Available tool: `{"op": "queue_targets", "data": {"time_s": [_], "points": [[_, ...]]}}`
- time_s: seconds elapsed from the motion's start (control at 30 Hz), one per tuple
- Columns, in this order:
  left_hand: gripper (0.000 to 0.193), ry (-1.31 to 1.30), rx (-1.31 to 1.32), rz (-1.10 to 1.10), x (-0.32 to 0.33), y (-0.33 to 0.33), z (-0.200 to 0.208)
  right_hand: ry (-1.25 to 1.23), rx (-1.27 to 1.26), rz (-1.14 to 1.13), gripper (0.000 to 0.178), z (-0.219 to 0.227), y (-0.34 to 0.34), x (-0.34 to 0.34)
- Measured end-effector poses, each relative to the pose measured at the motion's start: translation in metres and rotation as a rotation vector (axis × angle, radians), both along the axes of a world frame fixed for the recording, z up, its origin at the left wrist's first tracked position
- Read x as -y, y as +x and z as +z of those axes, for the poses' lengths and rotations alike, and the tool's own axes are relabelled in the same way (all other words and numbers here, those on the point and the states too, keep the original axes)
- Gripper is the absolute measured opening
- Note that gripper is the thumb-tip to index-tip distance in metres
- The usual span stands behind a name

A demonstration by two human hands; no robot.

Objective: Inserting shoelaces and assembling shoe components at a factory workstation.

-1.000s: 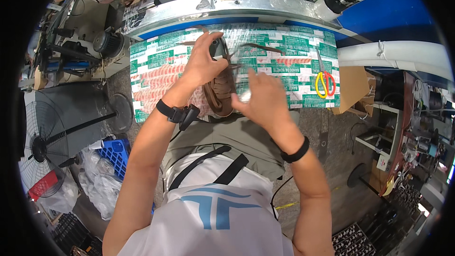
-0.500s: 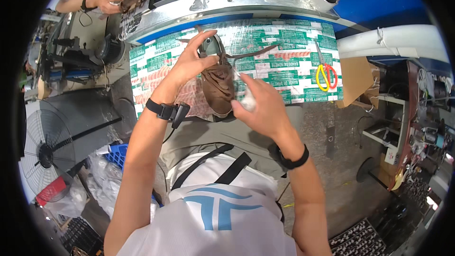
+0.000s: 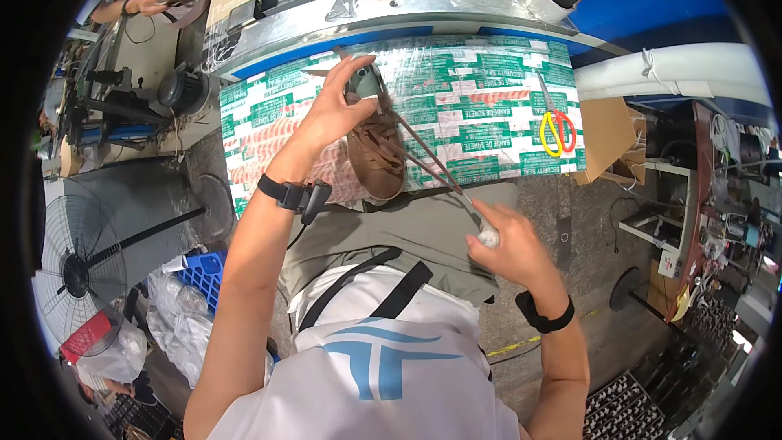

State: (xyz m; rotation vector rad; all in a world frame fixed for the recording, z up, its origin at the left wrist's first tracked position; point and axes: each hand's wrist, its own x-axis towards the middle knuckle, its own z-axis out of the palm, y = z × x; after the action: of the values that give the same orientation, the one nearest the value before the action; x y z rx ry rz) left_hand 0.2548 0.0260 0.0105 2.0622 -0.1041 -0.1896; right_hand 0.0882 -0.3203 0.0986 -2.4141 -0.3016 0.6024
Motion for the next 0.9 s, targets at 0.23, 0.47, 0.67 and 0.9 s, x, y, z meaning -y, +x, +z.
{"op": "queue_targets", "data": {"time_s": [0.23, 0.47, 0.67, 0.9], "points": [[0.099, 0.141, -0.041, -0.186, 0.002, -0.024, 0.023, 0.288, 0.128, -0.117, 0.066, -0.029, 0.036, -0.063], [0.024, -0.428, -0.147, 0.32, -0.014, -0.01, -0.005, 0.272, 0.224, 0.016, 0.069, -0.035, 0.066, -0.106], [0.05, -0.183, 0.144, 0.349, -0.009, -0.015, -0.017, 0.297, 0.294, -0.056, 0.07, -0.04, 0.069, -0.111], [0.073, 0.023, 0.116, 0.043, 0.0, -0.009, 0.002, 0.249, 0.4, 0.035, 0.072, -0.043, 0.071, -0.106]]}}
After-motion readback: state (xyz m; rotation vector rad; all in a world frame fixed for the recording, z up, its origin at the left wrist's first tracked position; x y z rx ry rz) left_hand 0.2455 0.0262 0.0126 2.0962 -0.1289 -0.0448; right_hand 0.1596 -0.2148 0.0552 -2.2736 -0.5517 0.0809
